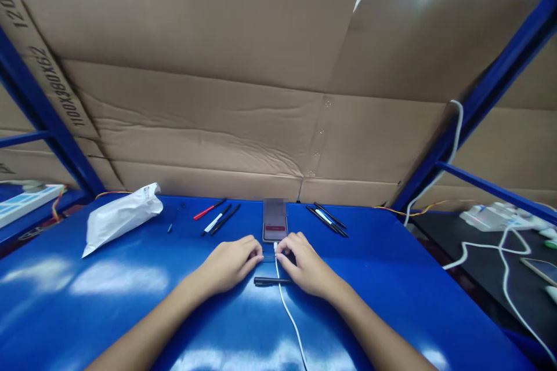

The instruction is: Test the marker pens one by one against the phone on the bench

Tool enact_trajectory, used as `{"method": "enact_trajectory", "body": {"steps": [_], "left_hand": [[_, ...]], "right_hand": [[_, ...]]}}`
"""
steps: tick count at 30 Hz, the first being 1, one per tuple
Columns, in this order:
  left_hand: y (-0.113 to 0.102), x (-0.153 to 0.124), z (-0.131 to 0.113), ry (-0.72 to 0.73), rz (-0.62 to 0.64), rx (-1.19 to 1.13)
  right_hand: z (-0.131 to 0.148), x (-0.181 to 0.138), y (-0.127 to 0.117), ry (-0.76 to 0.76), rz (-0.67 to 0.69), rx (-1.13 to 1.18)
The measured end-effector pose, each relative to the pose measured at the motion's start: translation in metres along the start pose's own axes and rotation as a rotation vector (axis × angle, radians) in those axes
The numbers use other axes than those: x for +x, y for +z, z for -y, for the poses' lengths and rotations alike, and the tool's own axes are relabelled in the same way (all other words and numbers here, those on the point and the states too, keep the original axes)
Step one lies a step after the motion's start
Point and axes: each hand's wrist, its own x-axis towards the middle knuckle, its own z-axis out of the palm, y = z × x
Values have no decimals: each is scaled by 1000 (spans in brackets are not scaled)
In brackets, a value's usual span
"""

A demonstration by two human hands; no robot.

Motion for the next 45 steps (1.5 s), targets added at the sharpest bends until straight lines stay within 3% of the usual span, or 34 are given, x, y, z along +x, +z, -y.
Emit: {"method": "enact_trajectory", "body": {"steps": [6, 10, 13, 16, 21, 24, 27, 32, 45], "left_hand": [[0, -1, 3, 11, -8, -2], [-3, -2, 1, 42, -24, -28], [-6, -4, -6, 133, 43, -65], [-7, -6, -14, 229, 133, -68], [-2, -6, -19, 273, 161, -99], [-3, -5, -14, 279, 108, -160], [-8, -4, -5, 246, -42, -217], [-14, -2, 8, 144, -230, -183], [-10, -1, 14, 116, -237, -167]], "right_hand": [[-6, -1, -20, 38, -19, -99], [-7, -4, -31, 37, 70, -171], [-7, -4, -30, 40, 95, -211], [-9, -3, -29, 43, 66, -213], [-13, 0, -33, 14, -61, -172], [-15, 1, -35, 0, -116, -132], [-14, 2, -36, -1, -157, -101], [-9, 0, -37, -72, -120, -85], [-4, 0, -38, -107, -93, -79]]}}
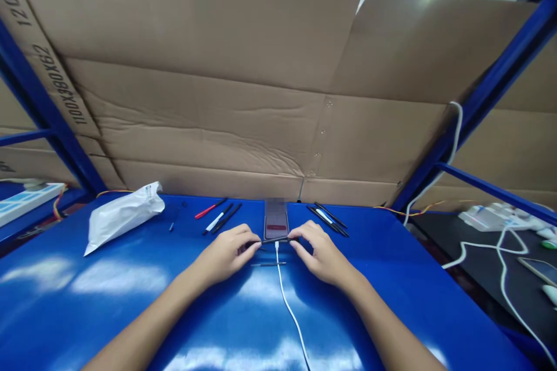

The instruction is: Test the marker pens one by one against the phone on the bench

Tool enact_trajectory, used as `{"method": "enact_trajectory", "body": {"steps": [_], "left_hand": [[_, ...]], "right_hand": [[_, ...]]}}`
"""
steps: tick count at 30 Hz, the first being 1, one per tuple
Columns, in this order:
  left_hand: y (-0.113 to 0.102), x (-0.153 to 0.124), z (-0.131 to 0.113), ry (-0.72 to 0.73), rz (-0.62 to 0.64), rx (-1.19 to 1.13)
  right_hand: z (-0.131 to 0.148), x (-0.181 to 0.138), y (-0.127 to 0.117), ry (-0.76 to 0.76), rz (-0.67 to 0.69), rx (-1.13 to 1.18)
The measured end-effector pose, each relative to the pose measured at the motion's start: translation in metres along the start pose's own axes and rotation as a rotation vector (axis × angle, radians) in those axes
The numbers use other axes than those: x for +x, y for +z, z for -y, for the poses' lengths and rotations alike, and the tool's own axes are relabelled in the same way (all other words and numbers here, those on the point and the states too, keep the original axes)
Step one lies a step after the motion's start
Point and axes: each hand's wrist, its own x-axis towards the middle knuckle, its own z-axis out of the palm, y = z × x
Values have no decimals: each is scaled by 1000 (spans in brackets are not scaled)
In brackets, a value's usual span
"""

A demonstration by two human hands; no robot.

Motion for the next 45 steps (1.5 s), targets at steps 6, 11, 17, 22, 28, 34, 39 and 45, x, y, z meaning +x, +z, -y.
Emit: {"method": "enact_trajectory", "body": {"steps": [6, 11, 17, 22, 28, 34, 39, 45], "left_hand": [[1, 0, -2, 24, 15, -5], [-1, 1, -1, 28, 10, 6], [-1, 2, -6, 30, 14, -41], [5, 1, -14, 67, 11, -69], [9, 0, -12, 126, 74, -50], [6, 0, -9, -29, 62, 48], [-1, 0, 3, -158, 12, 71], [10, 1, 17, -78, 89, 129]], "right_hand": [[-4, -1, 6, 10, -91, 22], [-2, 0, 4, -22, -99, 74], [0, -1, 7, -31, -76, 86], [5, -3, 19, -23, -85, 142], [14, -5, 22, -70, -71, 151], [15, -4, 15, -28, -102, 96], [4, -1, 8, 42, -224, 78], [5, -1, 8, 26, -137, 32]]}}
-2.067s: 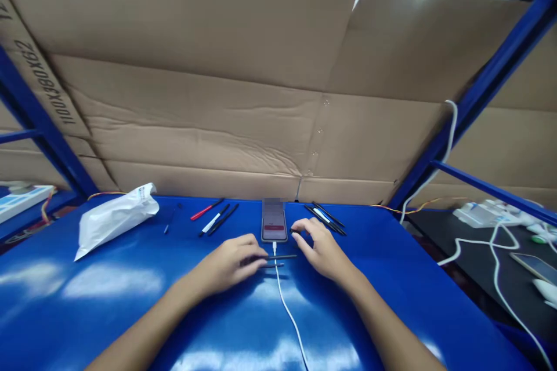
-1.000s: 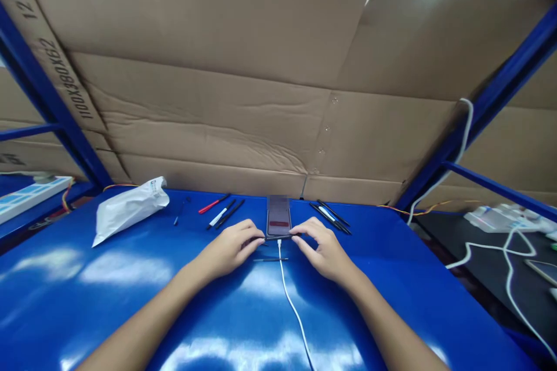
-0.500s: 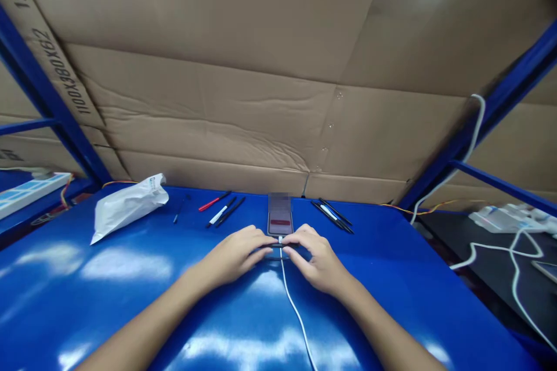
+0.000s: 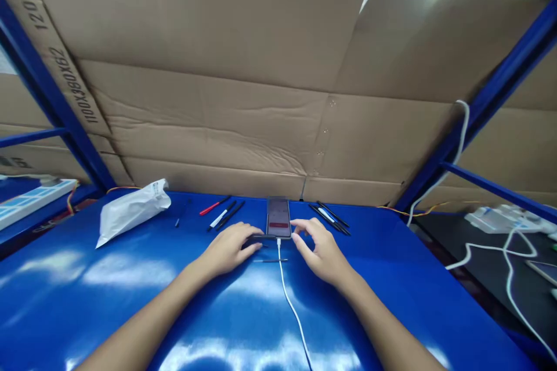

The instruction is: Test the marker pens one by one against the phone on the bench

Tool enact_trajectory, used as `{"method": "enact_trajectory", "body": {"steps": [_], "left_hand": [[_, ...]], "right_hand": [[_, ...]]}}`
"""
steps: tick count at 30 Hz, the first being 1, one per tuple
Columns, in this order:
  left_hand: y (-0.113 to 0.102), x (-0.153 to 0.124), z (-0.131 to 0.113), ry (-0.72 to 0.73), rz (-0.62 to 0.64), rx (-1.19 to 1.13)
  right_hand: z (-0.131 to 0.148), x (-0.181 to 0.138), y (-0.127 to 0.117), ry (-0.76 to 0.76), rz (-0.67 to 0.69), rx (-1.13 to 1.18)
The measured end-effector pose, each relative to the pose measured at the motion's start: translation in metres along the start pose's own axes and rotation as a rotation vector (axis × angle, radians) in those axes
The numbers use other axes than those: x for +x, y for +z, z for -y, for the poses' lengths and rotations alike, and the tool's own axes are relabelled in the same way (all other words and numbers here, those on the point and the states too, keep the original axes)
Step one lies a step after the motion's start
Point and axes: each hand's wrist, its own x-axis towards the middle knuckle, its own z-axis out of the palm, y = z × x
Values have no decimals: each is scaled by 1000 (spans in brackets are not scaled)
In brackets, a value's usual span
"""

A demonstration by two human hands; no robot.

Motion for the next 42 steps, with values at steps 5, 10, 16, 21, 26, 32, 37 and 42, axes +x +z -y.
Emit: {"method": "enact_trajectory", "body": {"steps": [5, 10, 16, 21, 26, 32, 37, 42], "left_hand": [[11, 4, 6, -22, 40, 0], [12, 4, 8, -28, -3, -79], [4, 5, -18, -70, -135, -346], [2, 3, -40, -103, -144, -535], [6, 3, -45, -113, -143, -588], [11, 3, -39, -209, -186, -523], [5, 2, -29, -254, -209, -286], [3, 1, -24, -142, -188, -150]], "right_hand": [[3, 1, 0, -3, 18, -5], [2, 0, 0, 5, 63, 21], [8, -3, 14, 64, 100, 208], [20, -5, 36, 116, 26, 510], [26, -4, 44, 212, -5, 732], [18, -1, 40, 214, -92, 597], [1, 1, 22, 79, -145, 217], [-4, 2, 15, -63, -104, 63]]}}
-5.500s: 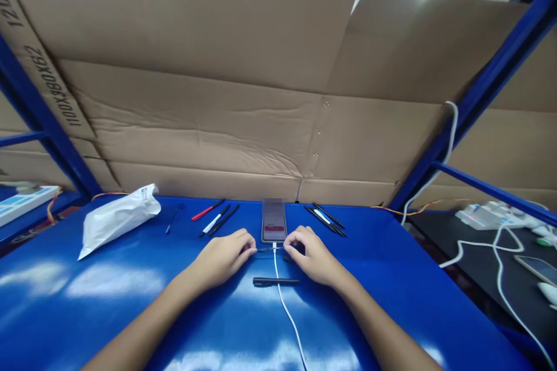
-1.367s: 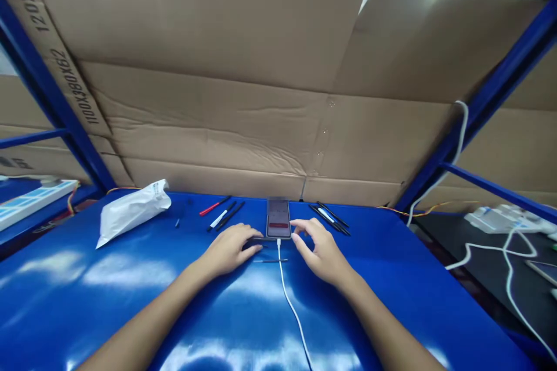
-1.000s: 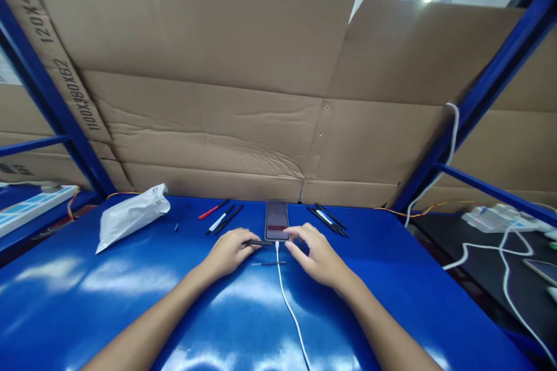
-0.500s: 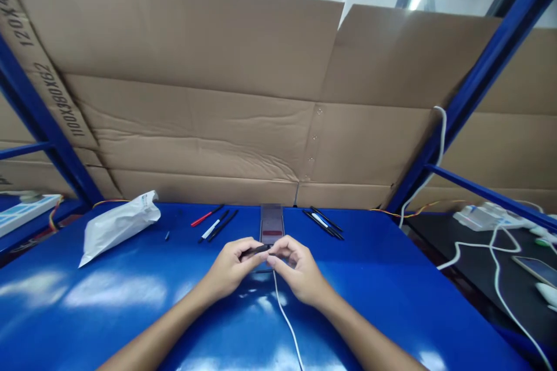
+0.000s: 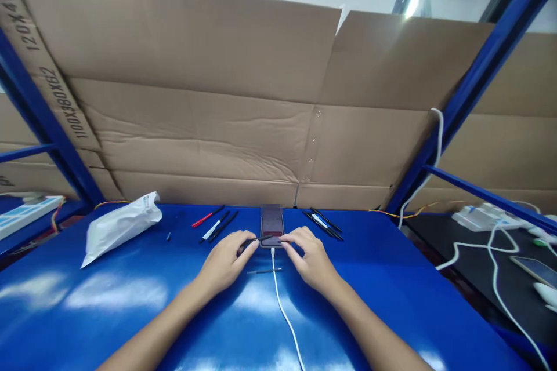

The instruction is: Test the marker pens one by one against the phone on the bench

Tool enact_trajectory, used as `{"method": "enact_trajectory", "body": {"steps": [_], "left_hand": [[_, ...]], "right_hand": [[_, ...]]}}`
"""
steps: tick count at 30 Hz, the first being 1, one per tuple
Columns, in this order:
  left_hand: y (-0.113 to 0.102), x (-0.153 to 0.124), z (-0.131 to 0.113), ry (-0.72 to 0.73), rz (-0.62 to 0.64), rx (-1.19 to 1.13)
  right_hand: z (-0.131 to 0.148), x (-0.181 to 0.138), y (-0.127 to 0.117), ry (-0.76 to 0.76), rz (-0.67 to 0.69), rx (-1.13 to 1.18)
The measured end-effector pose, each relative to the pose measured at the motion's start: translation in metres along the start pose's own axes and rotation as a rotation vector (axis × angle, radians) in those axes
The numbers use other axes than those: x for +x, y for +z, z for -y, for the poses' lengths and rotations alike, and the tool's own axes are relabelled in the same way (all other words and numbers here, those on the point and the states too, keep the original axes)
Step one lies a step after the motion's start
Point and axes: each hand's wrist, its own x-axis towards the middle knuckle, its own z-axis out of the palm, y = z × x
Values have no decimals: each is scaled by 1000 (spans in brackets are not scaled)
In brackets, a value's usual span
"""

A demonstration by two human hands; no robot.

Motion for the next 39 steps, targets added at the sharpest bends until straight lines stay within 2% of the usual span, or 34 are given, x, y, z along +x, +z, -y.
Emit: {"method": "enact_trajectory", "body": {"steps": [4, 15, 22, 25, 28, 33, 36, 39], "left_hand": [[0, -1, -3, 72, 20, 61], [1, -3, -6, 123, 46, 106], [6, -4, -2, 152, 85, 107], [6, -3, 3, 146, 60, 113], [6, -2, 10, 135, 5, 98], [5, -1, 16, 115, -19, 87], [5, 0, 17, 112, -1, 93], [5, 1, 21, 89, -12, 101]], "right_hand": [[1, -1, 2, -22, 11, 0], [-1, -4, 4, -14, 72, -35], [2, -7, 7, 70, 151, -7], [5, -4, -1, 112, 178, -29], [6, -4, -7, 78, 278, -126], [5, -9, -1, 18, 415, -205], [2, -9, 2, 8, 430, -203], [-4, -5, -6, 29, 383, -198]]}}
